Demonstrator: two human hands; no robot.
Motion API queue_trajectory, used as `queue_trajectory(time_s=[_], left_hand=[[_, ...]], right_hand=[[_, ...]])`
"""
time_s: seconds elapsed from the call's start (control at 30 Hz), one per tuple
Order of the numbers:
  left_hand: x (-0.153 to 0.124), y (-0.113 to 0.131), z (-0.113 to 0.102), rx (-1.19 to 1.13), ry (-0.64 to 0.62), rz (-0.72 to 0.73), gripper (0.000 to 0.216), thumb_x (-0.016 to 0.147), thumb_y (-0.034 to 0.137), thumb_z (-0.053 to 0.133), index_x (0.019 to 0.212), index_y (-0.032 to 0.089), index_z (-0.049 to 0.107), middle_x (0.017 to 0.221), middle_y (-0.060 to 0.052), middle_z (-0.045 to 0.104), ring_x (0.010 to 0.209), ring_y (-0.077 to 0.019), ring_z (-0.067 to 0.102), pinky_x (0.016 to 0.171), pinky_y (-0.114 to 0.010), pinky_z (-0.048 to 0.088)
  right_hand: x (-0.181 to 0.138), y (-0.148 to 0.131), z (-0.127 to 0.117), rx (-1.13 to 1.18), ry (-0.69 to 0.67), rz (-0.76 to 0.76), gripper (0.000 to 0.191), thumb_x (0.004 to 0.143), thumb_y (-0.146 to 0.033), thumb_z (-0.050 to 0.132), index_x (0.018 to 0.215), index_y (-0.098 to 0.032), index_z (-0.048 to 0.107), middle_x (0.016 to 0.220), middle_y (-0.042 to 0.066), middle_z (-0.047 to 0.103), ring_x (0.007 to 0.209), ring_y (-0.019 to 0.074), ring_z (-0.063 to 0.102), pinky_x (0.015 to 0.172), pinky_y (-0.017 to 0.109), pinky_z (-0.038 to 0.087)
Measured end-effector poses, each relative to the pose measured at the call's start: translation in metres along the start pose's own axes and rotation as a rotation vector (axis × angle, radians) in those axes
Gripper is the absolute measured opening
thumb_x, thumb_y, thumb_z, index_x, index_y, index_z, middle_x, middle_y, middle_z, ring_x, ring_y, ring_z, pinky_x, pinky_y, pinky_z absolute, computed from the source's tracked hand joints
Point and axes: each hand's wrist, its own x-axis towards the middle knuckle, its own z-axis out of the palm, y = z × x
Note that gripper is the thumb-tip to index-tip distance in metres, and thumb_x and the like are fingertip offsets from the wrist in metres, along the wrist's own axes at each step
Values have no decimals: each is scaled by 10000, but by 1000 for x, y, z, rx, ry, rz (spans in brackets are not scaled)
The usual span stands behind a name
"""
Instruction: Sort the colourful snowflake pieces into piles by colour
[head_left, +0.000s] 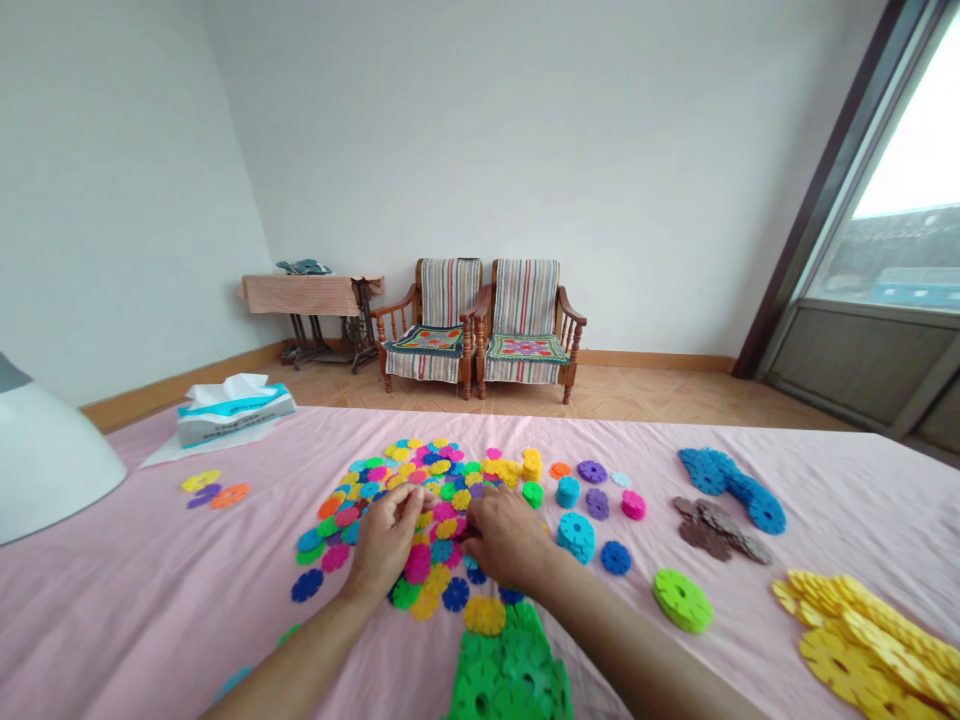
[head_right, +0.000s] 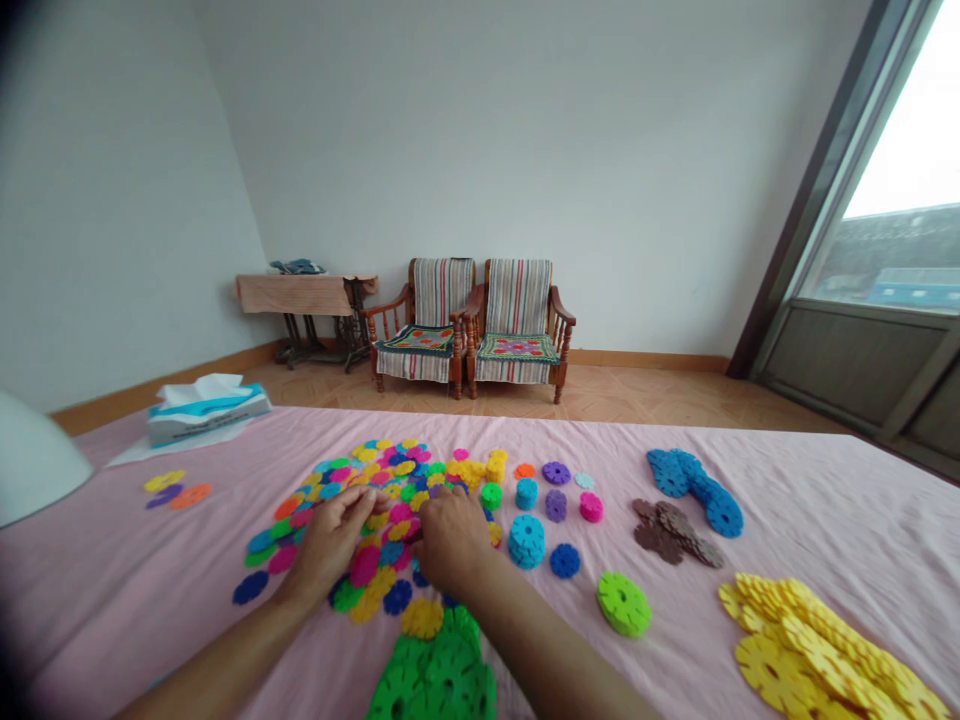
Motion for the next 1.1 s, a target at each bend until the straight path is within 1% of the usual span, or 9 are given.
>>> queue_trajectory(time_s=[0.07, 0.23, 0.4, 0.53, 0.7, 0.8, 1.0, 1.1], left_hand=[[0, 1, 0, 1, 0, -1, 363, 770, 519, 569, 698, 181, 680, 754, -87, 764, 743, -262, 714, 724, -369, 567], [0, 1, 0, 4, -2, -9, 353, 766, 512, 572, 684, 185, 677, 755, -82, 764, 738, -258, 716, 724, -363, 568], [0, -2, 0, 12, -2, -12, 357, 773, 514, 570, 702, 183, 685, 762, -82, 766, 755, -262, 718, 709, -359, 567], [0, -3, 0, 20, 3, -6, 361, 773, 516, 568, 695, 185, 688, 752, -78, 762, 752, -258, 714, 720, -358, 559], [0, 1, 0, 27, 9, -2, 352, 769, 503, 556, 684, 186, 685, 748, -78, 758, 747, -257, 707, 723, -358, 551], [0, 2, 0, 28, 13, -3, 350, 765, 505, 555, 682, 190, 685, 736, -73, 756, 737, -254, 706, 727, -360, 551], [1, 0, 0, 25, 9, 2, 344, 758, 506, 567, 689, 191, 687, 720, -68, 755, 737, -259, 711, 731, -368, 557], [1, -2, 0, 30, 6, 4, 332, 766, 490, 569, 697, 189, 690, 743, -71, 760, 745, -259, 712, 730, -367, 557]], right_hand=[[3, -2, 0, -22, -15, 2, 202, 818, -302, 658, 910, -128, 701, 997, 128, 679, 976, 270, 612, 827, 375, 466], [8, -6, 3, -68, -79, 0, 210, 905, -326, 602, 1019, -154, 640, 1087, 57, 651, 988, 209, 622, 855, 422, 501], [10, -7, 0, -61, -153, 0, 248, 916, -314, 594, 1114, -165, 607, 1141, 63, 630, 992, 210, 626, 840, 418, 521], [12, -2, -4, -18, -215, -15, 255, 916, -315, 595, 1125, -170, 603, 1140, 61, 629, 983, 208, 629, 828, 410, 527], [12, 4, -3, 45, -297, -88, 215, 915, -315, 597, 1064, -162, 625, 1069, 46, 654, 914, 183, 645, 788, 378, 539], [11, 3, -2, 42, -288, -93, 218, 908, -317, 606, 1057, -159, 624, 1050, 45, 660, 913, 186, 647, 790, 382, 538], [10, -7, -6, 55, -241, -115, 182, 890, -304, 628, 980, -146, 641, 1006, 39, 671, 946, 195, 639, 818, 398, 524], [11, -5, -8, 85, -247, -106, 185, 892, -307, 628, 987, -148, 640, 1002, 35, 669, 900, 183, 647, 792, 382, 534]])
